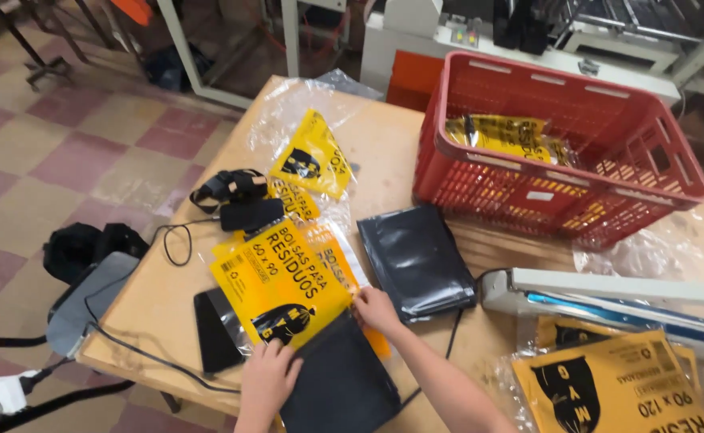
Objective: The person repeatedly places black trash bags into yellow packaging sleeves and then puts the packaged items into a red basket. The person handles the bags and sleeves by hand on a wooden table.
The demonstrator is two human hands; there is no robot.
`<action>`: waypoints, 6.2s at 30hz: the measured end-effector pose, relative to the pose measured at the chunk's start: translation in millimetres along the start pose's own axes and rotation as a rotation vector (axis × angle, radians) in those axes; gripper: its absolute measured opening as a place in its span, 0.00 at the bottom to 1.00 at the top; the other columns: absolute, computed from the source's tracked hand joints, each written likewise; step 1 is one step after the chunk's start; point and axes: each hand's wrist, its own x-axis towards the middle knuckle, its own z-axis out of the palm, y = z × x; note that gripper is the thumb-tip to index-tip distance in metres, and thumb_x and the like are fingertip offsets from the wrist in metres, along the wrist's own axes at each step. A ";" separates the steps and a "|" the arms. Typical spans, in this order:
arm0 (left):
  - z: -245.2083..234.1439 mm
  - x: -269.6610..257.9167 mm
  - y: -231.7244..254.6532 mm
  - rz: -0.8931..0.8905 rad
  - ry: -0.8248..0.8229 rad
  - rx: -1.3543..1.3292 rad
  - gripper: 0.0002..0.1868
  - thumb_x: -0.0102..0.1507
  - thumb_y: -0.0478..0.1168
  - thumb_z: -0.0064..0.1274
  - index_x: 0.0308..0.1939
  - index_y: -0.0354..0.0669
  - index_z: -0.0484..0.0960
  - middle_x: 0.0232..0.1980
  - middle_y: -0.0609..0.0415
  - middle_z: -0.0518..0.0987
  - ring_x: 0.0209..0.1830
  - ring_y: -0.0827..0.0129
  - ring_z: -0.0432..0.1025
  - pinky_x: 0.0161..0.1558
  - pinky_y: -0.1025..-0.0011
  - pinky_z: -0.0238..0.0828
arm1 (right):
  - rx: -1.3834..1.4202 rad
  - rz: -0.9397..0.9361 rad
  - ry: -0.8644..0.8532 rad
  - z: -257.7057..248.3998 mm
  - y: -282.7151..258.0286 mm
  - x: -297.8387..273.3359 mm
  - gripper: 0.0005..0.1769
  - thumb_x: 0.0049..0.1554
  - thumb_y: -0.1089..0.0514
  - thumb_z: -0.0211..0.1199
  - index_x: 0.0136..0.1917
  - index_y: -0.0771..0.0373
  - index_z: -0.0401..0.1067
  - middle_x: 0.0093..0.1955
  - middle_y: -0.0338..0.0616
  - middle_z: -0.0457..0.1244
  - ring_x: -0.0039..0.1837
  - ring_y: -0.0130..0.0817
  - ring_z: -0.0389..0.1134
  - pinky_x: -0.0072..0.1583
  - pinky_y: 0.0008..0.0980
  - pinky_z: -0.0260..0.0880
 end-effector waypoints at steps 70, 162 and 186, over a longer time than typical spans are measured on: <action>-163.0 321.2 415.8 0.796 0.310 0.143 0.03 0.61 0.34 0.54 0.34 0.44 0.83 0.27 0.53 0.82 0.20 0.56 0.79 0.16 0.58 0.75 | 1.288 -0.092 0.252 -152.0 192.4 -240.4 0.05 0.60 0.65 0.56 0.42 0.69 0.68 0.38 0.59 0.67 0.41 0.50 0.70 0.48 0.41 0.67; 1.5 43.6 94.0 0.137 -0.589 -0.061 0.08 0.63 0.42 0.49 0.43 0.45 0.72 0.46 0.51 0.71 0.46 0.54 0.65 0.33 0.57 0.71 | 0.232 0.237 0.181 -136.9 139.2 -225.6 0.27 0.61 0.58 0.48 0.73 0.58 0.62 0.69 0.41 0.64 0.70 0.34 0.64 0.69 0.34 0.62; -216.4 115.5 73.6 -0.048 -0.441 -0.530 0.06 0.61 0.39 0.49 0.31 0.48 0.81 0.35 0.62 0.82 0.37 0.73 0.73 0.41 0.71 0.65 | 0.397 0.310 0.055 -112.8 167.6 -174.7 0.20 0.55 0.54 0.60 0.57 0.67 0.76 0.52 0.46 0.70 0.51 0.32 0.69 0.52 0.27 0.67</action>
